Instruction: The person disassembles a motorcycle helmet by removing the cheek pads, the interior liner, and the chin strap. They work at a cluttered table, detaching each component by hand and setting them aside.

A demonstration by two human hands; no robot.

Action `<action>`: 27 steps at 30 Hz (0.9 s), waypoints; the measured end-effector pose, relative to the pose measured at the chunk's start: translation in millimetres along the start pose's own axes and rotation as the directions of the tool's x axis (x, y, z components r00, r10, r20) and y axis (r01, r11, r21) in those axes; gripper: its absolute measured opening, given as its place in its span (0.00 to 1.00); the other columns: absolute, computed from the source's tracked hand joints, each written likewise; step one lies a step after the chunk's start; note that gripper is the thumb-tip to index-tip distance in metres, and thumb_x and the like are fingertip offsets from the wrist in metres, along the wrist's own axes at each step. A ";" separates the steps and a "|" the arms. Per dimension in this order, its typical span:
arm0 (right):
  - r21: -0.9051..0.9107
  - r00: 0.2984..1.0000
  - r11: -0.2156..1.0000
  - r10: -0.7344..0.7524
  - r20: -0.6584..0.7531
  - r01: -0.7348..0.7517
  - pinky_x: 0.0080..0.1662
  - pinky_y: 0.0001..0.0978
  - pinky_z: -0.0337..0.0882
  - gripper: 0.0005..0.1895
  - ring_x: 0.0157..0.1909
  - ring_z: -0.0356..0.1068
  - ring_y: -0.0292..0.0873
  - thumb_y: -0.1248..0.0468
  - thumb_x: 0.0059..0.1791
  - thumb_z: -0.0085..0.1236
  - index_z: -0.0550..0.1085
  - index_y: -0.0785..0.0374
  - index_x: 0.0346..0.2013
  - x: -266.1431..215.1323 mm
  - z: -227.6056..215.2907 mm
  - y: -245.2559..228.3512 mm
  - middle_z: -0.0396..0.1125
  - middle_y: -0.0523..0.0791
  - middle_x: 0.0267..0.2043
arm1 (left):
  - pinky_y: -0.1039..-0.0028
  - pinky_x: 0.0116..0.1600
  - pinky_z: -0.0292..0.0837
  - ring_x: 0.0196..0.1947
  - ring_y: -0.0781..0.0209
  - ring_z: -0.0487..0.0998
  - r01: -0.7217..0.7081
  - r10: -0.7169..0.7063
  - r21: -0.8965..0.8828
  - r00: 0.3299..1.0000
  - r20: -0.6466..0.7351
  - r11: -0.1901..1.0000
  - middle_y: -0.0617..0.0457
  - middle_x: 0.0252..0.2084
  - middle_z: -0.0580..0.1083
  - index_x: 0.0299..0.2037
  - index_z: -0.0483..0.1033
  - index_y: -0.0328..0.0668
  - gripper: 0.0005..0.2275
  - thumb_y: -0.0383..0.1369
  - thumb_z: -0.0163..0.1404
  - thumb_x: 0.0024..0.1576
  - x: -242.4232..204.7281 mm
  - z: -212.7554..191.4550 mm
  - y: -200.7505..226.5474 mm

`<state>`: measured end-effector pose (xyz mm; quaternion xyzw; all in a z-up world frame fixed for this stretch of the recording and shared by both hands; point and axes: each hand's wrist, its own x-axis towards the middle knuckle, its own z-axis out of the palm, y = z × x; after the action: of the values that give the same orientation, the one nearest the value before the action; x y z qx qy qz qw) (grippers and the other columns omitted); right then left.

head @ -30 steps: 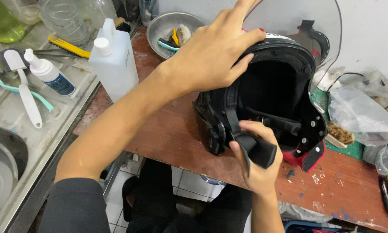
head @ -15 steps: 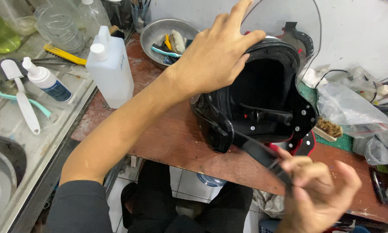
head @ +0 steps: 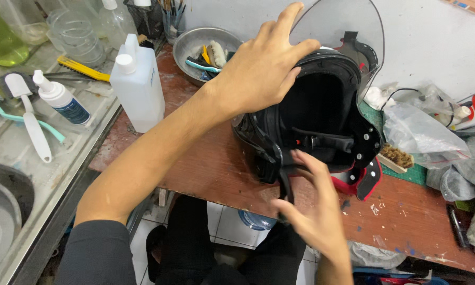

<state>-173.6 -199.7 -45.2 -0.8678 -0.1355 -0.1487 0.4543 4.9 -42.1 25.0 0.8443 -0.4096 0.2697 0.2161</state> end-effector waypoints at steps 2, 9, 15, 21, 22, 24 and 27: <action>-0.042 0.999 0.999 0.018 0.038 -0.017 0.61 0.35 0.59 0.43 0.63 0.59 0.45 0.55 0.36 0.65 0.58 0.67 0.60 6.3 16.3 -0.3 0.58 0.51 0.61 | 0.47 0.37 0.75 0.52 0.35 0.67 0.009 -0.009 0.025 1.000 0.003 1.000 0.35 0.62 0.48 0.52 0.66 0.46 0.16 0.28 0.51 0.54 0.9 0.7 2.0; -0.153 0.994 0.984 -0.102 -0.036 0.095 0.55 0.37 0.64 0.22 0.52 0.66 0.51 0.62 0.45 0.57 0.66 0.70 0.51 13.1 54.6 26.7 0.66 0.53 0.50 | 0.54 0.26 0.74 0.45 0.39 0.71 0.031 -0.025 0.096 0.998 -0.058 0.995 0.38 0.59 0.54 0.56 0.64 0.59 0.19 0.24 0.44 0.55 -1.7 -5.9 13.1; -0.175 0.992 0.980 -0.105 -0.071 0.091 0.43 0.36 0.67 0.10 0.39 0.68 0.47 0.63 0.48 0.53 0.69 0.66 0.39 5.5 59.0 32.9 0.66 0.49 0.38 | 0.60 0.24 0.72 0.38 0.46 0.68 0.040 -0.021 0.202 0.995 -0.093 0.978 0.40 0.60 0.54 0.62 0.58 0.68 0.28 0.19 0.41 0.55 -4.7 0.4 15.2; -0.164 0.983 0.977 -0.155 -0.096 0.138 0.45 0.38 0.66 0.09 0.39 0.67 0.49 0.63 0.48 0.53 0.70 0.66 0.39 5.0 63.4 40.9 0.66 0.51 0.39 | 0.74 0.42 0.82 0.43 0.61 0.76 0.094 0.151 0.584 0.922 -0.357 0.806 0.51 0.60 0.69 0.69 0.41 0.76 0.36 0.17 0.47 0.65 -13.6 18.0 32.1; -0.164 0.983 0.977 -0.155 -0.098 0.137 0.45 0.38 0.66 0.09 0.39 0.67 0.49 0.63 0.48 0.53 0.70 0.66 0.39 5.0 64.0 38.5 0.66 0.51 0.39 | 0.74 0.42 0.82 0.43 0.61 0.76 0.092 0.152 0.584 0.922 -0.356 0.807 0.51 0.60 0.69 0.69 0.41 0.76 0.36 0.17 0.47 0.65 -14.3 16.8 32.0; -0.133 0.980 0.982 -0.152 -0.129 0.134 0.43 0.36 0.68 0.08 0.39 0.68 0.47 0.65 0.47 0.54 0.69 0.66 0.39 5.5 64.3 34.4 0.66 0.50 0.38 | 0.69 0.43 0.82 0.48 0.59 0.74 0.036 0.098 0.397 0.945 -0.312 0.917 0.55 0.63 0.66 0.71 0.38 0.74 0.35 0.17 0.43 0.66 -14.5 15.0 32.1; -0.159 0.967 0.973 -0.195 -0.165 0.169 0.45 0.38 0.67 0.08 0.40 0.69 0.49 0.65 0.47 0.54 0.70 0.66 0.39 2.0 66.2 43.4 0.68 0.51 0.39 | 0.59 0.46 0.78 0.62 0.47 0.68 -0.081 0.083 0.017 0.987 -0.139 0.997 0.49 0.73 0.58 0.71 0.26 0.65 0.42 0.49 0.55 0.64 -16.8 10.3 23.5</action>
<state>-146.7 -168.6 -112.9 -0.8651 -0.1622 -0.2769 0.3854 -20.0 -51.9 10.0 0.8071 -0.4263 0.3388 0.2283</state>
